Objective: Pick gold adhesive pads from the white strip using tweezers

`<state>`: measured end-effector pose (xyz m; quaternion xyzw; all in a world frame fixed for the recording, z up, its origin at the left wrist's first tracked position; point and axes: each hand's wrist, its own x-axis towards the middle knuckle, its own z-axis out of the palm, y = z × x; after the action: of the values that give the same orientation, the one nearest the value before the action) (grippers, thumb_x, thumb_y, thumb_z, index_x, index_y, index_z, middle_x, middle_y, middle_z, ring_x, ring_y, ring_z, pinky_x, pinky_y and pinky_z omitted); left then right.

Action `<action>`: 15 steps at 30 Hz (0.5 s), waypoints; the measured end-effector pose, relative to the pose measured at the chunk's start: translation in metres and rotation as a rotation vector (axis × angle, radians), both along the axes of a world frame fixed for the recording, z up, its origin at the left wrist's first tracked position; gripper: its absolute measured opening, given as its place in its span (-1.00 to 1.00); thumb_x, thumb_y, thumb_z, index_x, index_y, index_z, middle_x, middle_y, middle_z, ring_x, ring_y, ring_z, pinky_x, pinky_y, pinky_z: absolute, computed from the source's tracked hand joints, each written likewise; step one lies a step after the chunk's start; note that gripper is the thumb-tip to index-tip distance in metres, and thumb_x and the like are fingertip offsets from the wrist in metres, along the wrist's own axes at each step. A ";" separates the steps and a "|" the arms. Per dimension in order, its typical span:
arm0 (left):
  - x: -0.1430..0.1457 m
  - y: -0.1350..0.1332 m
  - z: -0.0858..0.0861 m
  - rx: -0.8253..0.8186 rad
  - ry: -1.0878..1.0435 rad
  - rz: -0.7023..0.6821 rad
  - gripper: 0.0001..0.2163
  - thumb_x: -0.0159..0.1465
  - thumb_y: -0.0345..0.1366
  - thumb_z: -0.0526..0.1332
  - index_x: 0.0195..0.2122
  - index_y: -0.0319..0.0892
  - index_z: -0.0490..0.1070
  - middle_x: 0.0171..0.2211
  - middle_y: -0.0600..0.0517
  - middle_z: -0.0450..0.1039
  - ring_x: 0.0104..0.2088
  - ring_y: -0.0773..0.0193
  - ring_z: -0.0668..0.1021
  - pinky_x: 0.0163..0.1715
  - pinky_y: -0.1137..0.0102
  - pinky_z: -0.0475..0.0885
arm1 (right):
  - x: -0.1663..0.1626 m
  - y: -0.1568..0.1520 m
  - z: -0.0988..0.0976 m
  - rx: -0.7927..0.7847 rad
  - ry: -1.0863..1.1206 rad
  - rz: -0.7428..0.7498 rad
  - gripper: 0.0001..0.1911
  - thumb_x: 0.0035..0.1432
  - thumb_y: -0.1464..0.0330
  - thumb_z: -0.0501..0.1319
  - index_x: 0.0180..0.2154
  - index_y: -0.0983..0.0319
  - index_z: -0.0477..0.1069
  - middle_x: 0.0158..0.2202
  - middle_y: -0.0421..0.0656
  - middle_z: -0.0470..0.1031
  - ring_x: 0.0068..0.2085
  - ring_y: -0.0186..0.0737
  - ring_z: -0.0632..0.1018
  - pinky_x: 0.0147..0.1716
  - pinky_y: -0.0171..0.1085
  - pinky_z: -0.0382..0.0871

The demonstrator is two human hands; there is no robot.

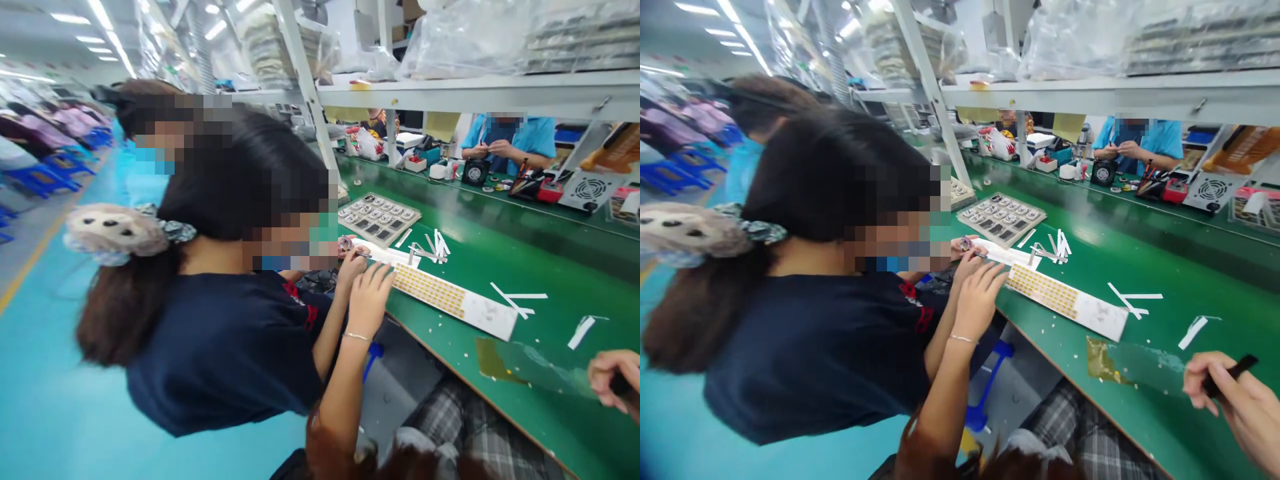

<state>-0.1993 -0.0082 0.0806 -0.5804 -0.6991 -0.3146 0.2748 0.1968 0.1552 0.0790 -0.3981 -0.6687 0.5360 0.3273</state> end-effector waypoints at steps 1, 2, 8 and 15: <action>-0.001 -0.002 -0.002 -0.018 -0.029 0.023 -0.69 0.23 -0.52 0.00 -0.05 -0.17 0.35 -0.01 -0.13 0.42 0.08 0.09 0.36 -0.08 0.16 0.31 | -0.006 -0.004 0.008 -0.091 -0.019 -0.024 -0.81 -0.07 0.04 0.16 -0.49 -0.11 0.51 -0.57 0.14 0.32 -0.61 -0.06 0.39 -0.64 0.04 0.00; 0.003 -0.006 -0.006 -0.034 -0.055 0.031 -0.69 0.23 -0.52 0.00 -0.05 -0.16 0.35 -0.02 -0.12 0.42 0.08 0.09 0.37 -0.07 0.16 0.32 | -0.010 -0.006 0.014 -0.160 -0.049 -0.035 -0.80 -0.11 0.03 0.19 -0.53 -0.09 0.51 -0.58 0.14 0.31 -0.61 -0.06 0.39 -0.62 0.06 0.02; 0.079 -0.054 -0.064 -0.055 -0.205 -0.133 -0.76 0.20 -0.47 0.10 -0.14 -0.12 0.39 -0.12 -0.02 0.48 -0.03 0.21 0.45 -0.09 0.25 0.41 | 0.002 -0.016 0.020 -0.209 -0.188 0.007 -0.74 -0.16 -0.04 0.24 -0.54 -0.05 0.53 -0.62 0.12 0.35 -0.61 -0.11 0.39 -0.57 0.00 0.17; 0.085 -0.092 -0.068 0.063 -0.442 -0.268 -0.82 0.26 -0.38 0.07 -0.16 -0.10 0.39 -0.10 -0.02 0.41 -0.04 0.25 0.45 -0.10 0.28 0.44 | -0.011 -0.037 0.061 0.071 -0.204 0.058 -0.69 0.07 0.00 0.15 -0.30 -0.02 0.54 -0.48 -0.10 0.56 -0.58 -0.19 0.43 -0.56 -0.21 0.42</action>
<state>-0.1144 -0.0998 0.0126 -0.5759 -0.6491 -0.4890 0.0890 0.1860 0.1180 0.1399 -0.4192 -0.7284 0.4778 0.2558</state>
